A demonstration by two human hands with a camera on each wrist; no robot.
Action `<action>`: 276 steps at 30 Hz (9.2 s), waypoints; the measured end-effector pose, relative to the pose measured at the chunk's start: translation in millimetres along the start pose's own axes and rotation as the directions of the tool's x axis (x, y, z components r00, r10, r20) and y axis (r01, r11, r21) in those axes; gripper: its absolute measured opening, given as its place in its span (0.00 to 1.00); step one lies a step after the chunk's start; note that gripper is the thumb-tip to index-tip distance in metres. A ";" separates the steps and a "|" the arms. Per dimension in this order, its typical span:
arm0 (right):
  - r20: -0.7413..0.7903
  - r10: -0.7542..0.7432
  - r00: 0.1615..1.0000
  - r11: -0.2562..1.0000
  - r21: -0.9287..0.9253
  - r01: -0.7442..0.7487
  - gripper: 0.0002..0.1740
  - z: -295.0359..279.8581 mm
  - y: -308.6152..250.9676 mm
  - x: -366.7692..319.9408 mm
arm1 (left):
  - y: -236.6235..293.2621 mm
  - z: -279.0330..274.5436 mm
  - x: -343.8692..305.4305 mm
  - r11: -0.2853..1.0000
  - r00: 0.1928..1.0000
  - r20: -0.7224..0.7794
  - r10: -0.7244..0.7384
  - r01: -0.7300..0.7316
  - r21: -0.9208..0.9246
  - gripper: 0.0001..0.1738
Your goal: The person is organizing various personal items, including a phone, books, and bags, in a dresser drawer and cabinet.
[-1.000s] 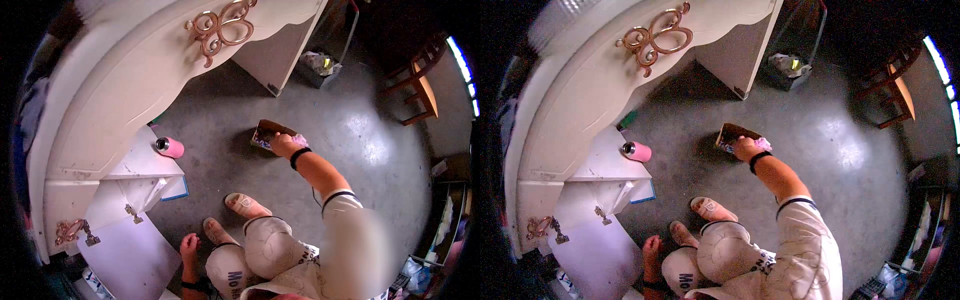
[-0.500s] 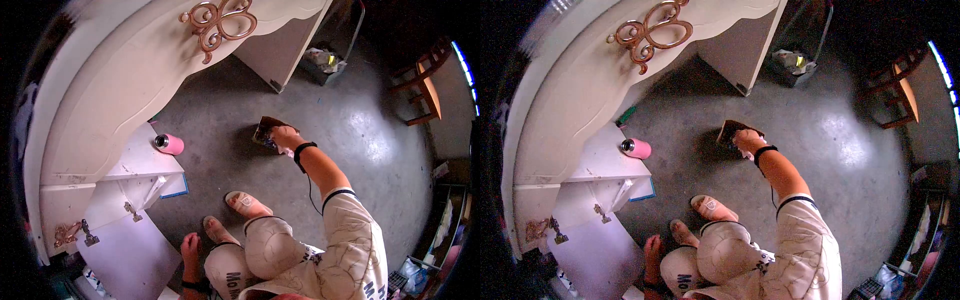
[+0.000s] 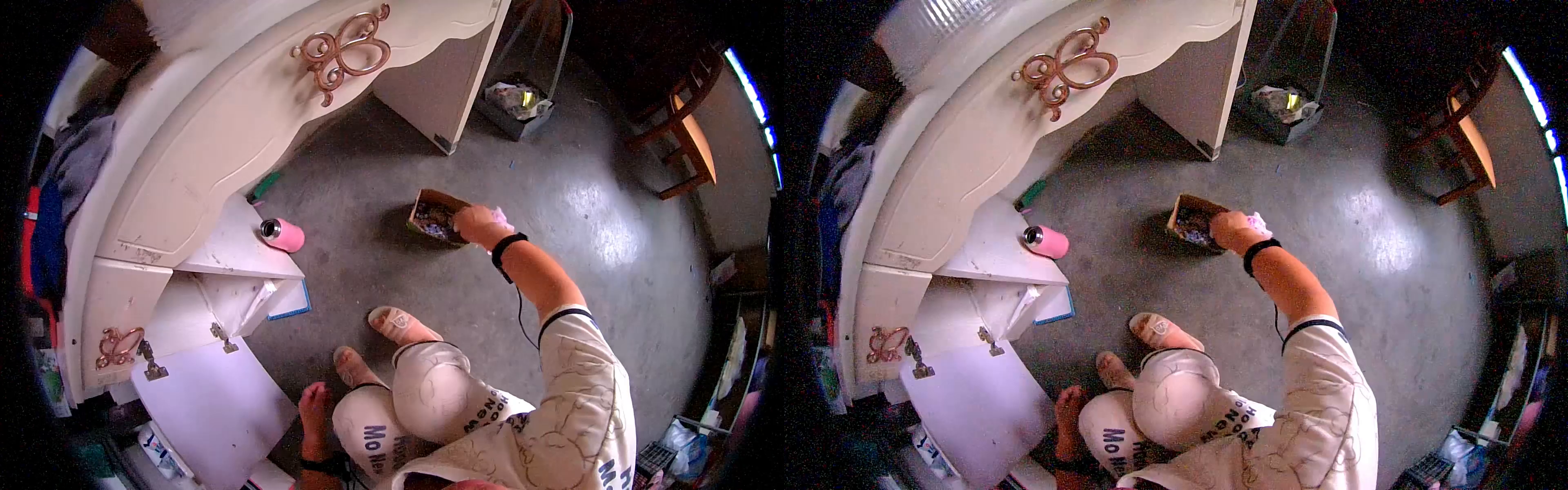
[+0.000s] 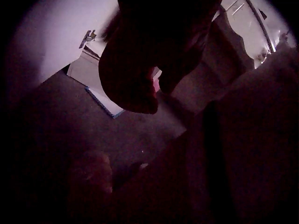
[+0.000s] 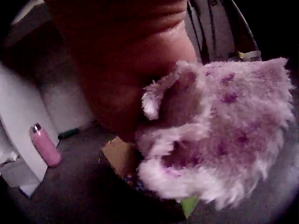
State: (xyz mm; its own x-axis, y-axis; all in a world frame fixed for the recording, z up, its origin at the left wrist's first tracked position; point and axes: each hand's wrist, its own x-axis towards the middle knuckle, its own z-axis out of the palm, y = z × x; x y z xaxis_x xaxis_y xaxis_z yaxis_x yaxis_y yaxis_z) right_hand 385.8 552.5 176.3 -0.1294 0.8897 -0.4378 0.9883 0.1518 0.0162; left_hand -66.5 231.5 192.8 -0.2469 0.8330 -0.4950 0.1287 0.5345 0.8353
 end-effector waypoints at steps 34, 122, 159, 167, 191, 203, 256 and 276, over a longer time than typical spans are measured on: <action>-0.332 -0.182 0.926 0.216 0.905 0.367 0.09 -233.3 -31.9 -174.5 | 55.0 -19.5 -48.0 1.000 0.978 -0.209 0.016 -0.012 0.021 0.12; 0.109 -0.129 0.986 0.538 0.843 -0.023 0.11 17.6 -91.2 -147.7 | 207.4 -174.9 228.4 0.913 0.597 -0.702 0.388 -0.353 0.204 0.21; 0.226 -0.097 0.969 0.523 0.840 -0.143 0.12 18.3 -99.0 -161.7 | 215.4 -183.1 178.0 0.995 0.931 -0.363 -0.043 0.074 0.071 0.23; 0.068 -0.196 0.978 0.544 0.838 0.051 0.12 24.8 -87.4 -168.9 | 226.3 -161.9 131.3 0.980 0.840 -0.517 0.168 -0.086 0.178 0.09; 0.053 -0.784 0.618 0.354 0.857 0.375 0.38 -91.1 -180.5 -116.9 | 205.6 -6.9 9.3 0.329 0.777 0.572 0.262 -0.629 0.704 0.11; -0.095 -0.095 0.991 -0.276 0.959 0.066 0.05 -118.0 -55.7 -115.4 | 224.8 -35.5 41.5 0.808 0.799 -0.131 0.587 -0.588 0.033 0.16; 0.117 -0.884 0.453 0.433 0.574 0.695 0.20 -25.1 -388.2 -28.8 | -82.5 -63.8 -105.0 0.864 0.750 -0.556 -0.358 0.491 0.106 0.17; -0.053 -0.743 0.667 0.647 0.198 0.737 0.17 -44.4 -634.7 84.5 | -183.0 -6.4 -48.0 0.915 0.932 -0.097 -0.350 0.318 -0.248 0.25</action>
State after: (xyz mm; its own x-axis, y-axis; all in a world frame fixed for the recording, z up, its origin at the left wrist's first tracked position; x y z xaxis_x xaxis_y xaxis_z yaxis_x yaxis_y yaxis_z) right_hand -256.0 550.4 169.0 -0.8253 0.5032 -0.2564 0.5597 0.6682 -0.4902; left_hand -84.3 92.8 65.3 -0.3678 0.5751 -0.7307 -0.1990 0.7189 0.6660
